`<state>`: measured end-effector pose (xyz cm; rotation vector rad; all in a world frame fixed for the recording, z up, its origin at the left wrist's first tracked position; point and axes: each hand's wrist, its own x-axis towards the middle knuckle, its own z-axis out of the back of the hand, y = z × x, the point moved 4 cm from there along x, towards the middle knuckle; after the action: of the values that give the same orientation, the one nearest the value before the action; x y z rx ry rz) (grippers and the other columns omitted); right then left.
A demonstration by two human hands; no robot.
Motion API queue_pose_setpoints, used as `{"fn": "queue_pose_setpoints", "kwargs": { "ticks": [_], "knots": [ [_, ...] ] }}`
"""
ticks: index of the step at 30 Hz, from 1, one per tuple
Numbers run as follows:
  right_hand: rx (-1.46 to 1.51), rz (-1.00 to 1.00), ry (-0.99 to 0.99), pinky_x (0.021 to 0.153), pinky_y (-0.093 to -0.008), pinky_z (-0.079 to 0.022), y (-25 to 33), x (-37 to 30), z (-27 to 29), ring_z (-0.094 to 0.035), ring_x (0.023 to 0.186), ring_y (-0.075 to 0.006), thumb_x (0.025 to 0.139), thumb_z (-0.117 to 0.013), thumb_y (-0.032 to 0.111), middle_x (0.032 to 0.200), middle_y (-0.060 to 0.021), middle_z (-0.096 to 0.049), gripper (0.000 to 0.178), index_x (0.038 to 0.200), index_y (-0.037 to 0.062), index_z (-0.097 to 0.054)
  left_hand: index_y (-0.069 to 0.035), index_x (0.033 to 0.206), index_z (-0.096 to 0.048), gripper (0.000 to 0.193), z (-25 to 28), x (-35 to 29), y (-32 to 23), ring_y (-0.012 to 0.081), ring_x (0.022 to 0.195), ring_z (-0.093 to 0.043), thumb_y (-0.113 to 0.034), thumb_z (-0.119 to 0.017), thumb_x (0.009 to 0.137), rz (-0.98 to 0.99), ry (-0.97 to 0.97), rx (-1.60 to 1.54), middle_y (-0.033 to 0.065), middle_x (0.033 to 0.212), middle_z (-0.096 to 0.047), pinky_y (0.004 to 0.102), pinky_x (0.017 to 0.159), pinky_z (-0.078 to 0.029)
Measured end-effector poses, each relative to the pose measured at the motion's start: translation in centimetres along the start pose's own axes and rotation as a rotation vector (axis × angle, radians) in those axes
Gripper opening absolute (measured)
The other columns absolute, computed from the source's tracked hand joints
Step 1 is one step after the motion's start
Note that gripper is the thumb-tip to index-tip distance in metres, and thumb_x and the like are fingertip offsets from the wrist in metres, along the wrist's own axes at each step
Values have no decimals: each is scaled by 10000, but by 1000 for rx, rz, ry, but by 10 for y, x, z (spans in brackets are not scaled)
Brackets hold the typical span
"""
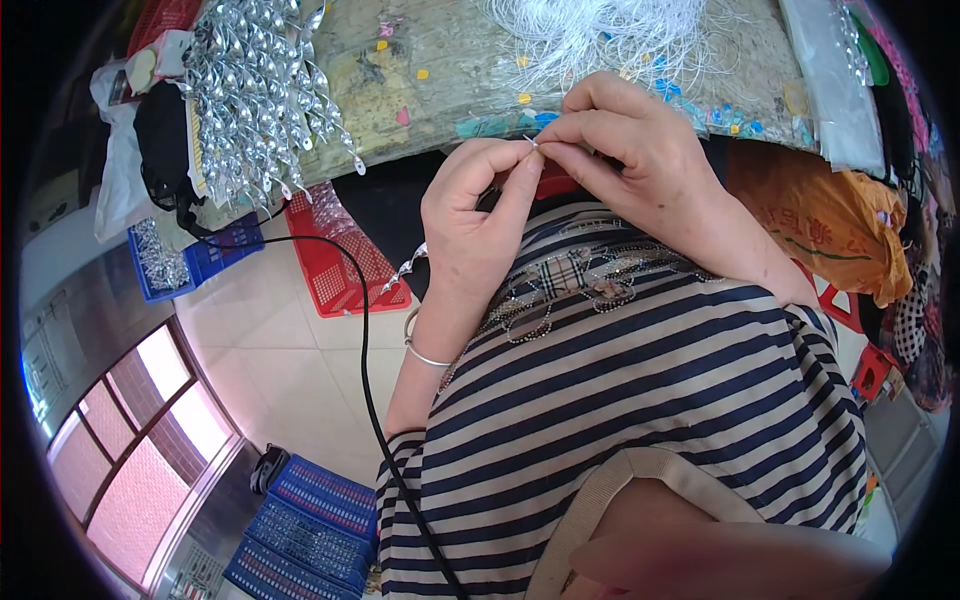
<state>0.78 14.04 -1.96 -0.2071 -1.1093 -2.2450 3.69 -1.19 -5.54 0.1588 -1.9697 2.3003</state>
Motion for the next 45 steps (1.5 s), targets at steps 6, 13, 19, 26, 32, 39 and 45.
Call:
{"fn": "queue_pose_setpoints", "kwargs": {
  "ticks": [6, 13, 19, 26, 32, 39, 45],
  "knots": [
    [-109, 72, -18, 560, -293, -468, -1, 3, -7, -568, 667, -228, 694, -706, 2, 794, -72, -540, 152, 820, 24, -623, 15, 885, -642, 85, -3, 1, -3, 95, 670, -574, 33, -651, 802, -149, -41, 219, 61, 806, -631, 217, 608, -468],
    [20, 16, -94, 569, -278, -459, -7, -1, -11, -564, 667, -168, 720, -679, -17, 810, -61, -537, 121, 808, 28, -609, 39, 900, -668, 101, -5, -3, 10, 62, 626, -503, -30, -612, 853, 457, -39, -398, 44, 761, -621, 199, 595, -408],
    [843, -494, 51, 716, -221, -450, -28, -11, -24, -550, 807, -60, 854, -611, 17, 882, 1, -560, 21, 874, 20, -607, 35, 882, -662, 105, -2, -3, 12, 65, 606, -478, -58, -628, 846, 537, -45, -521, 41, 733, -613, 206, 580, -379],
    [1000, -675, 150, 802, -208, -448, -26, -15, -21, -554, 872, -60, 902, -565, 59, 940, 12, -578, 69, 955, 35, -603, 27, 891, -670, 102, -2, -2, 8, 68, 628, -481, -56, -641, 841, 478, -39, -400, 30, 743, -614, 203, 589, -375],
    [845, -665, 202, 791, -203, -455, -25, -14, -20, -555, 860, -58, 899, -578, 49, 897, 18, -580, 87, 983, 32, -592, 17, 914, -678, 105, -2, -1, 4, 51, 654, -481, -51, -644, 841, 441, 6, -304, 7, 746, -608, 184, 596, -363],
    [897, -632, 138, 721, -195, -434, -28, -15, -22, -518, 772, -52, 915, -583, 100, 827, 21, -559, 81, 954, 29, -592, -13, 913, -696, 104, -2, -3, 3, 26, 642, -469, -69, -671, 829, 455, 5, -245, -24, 734, -601, 171, 575, -346],
    [1002, -617, 90, 640, -190, -378, -26, -15, -22, -450, 702, -52, 940, -548, 141, 793, 21, -544, 121, 946, 31, -598, -26, 939, -705, 145, -5, -4, 5, 15, 618, -437, -102, -699, 816, 474, 8, -327, -23, 763, -632, 166, 551, -327]
  ]
}}
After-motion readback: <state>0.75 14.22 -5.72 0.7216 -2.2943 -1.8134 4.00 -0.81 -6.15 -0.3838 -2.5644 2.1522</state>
